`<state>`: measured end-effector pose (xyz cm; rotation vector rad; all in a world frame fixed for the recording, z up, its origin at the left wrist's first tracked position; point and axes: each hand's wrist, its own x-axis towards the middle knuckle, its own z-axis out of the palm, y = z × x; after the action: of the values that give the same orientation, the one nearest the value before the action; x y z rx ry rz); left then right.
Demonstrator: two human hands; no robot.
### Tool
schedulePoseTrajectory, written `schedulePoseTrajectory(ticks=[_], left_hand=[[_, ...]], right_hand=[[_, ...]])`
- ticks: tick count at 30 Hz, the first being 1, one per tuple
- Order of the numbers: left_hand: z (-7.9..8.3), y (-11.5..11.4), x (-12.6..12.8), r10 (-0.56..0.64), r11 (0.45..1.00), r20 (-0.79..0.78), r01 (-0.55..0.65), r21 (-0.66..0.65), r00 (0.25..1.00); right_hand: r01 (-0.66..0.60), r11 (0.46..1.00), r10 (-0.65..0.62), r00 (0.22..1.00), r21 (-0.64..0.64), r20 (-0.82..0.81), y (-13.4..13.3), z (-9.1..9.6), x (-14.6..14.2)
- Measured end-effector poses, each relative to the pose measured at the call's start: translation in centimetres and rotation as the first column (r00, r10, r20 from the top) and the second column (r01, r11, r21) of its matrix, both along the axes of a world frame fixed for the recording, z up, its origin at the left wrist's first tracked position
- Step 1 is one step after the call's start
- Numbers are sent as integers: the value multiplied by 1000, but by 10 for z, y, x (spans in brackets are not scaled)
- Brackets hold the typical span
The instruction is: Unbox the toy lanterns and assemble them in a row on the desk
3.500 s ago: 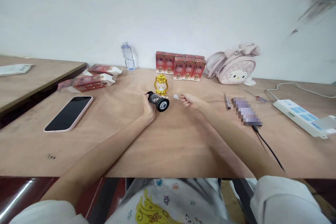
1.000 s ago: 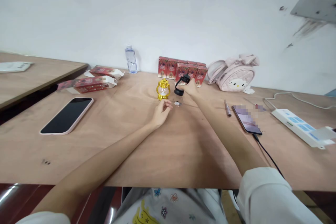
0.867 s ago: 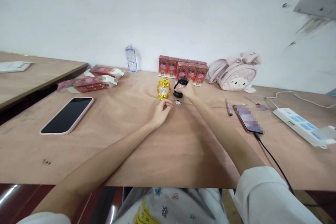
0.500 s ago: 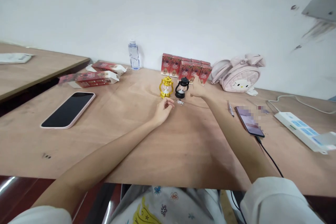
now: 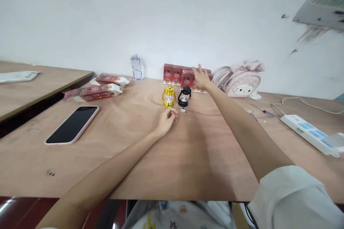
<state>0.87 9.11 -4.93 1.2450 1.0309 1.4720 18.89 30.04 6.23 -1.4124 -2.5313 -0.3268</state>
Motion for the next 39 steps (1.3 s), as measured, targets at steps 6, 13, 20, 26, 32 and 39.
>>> schedulePoseTrajectory(ticks=[6, 13, 20, 26, 32, 39], left_hand=[[1, -1, 0, 6, 1000, -14, -6, 11, 1000], [5, -2, 0, 10, 1000, -65, -12, -23, 998], [6, -3, -2, 24, 999, -69, -27, -36, 997], [11, -7, -1, 23, 998, -25, -24, -54, 999], [19, -11, -5, -44, 992, 244, 71, -103, 969], [24, -6, -9, 72, 977, 288, -9, -214, 955]], right_hand=[[-2, 999, 1, 1000, 39, 24, -11, -2, -8], [-39, 979, 23, 996, 201, 84, -26, 4, -13], [-132, 962, 121, 991, 241, 59, -38, 9, -10], [26, 872, 269, 808, 488, -524, -82, 17, 2], [-123, 949, 314, 463, 291, -829, -179, -55, 9], [-362, 931, 248, 517, 54, -819, -214, -103, -1]])
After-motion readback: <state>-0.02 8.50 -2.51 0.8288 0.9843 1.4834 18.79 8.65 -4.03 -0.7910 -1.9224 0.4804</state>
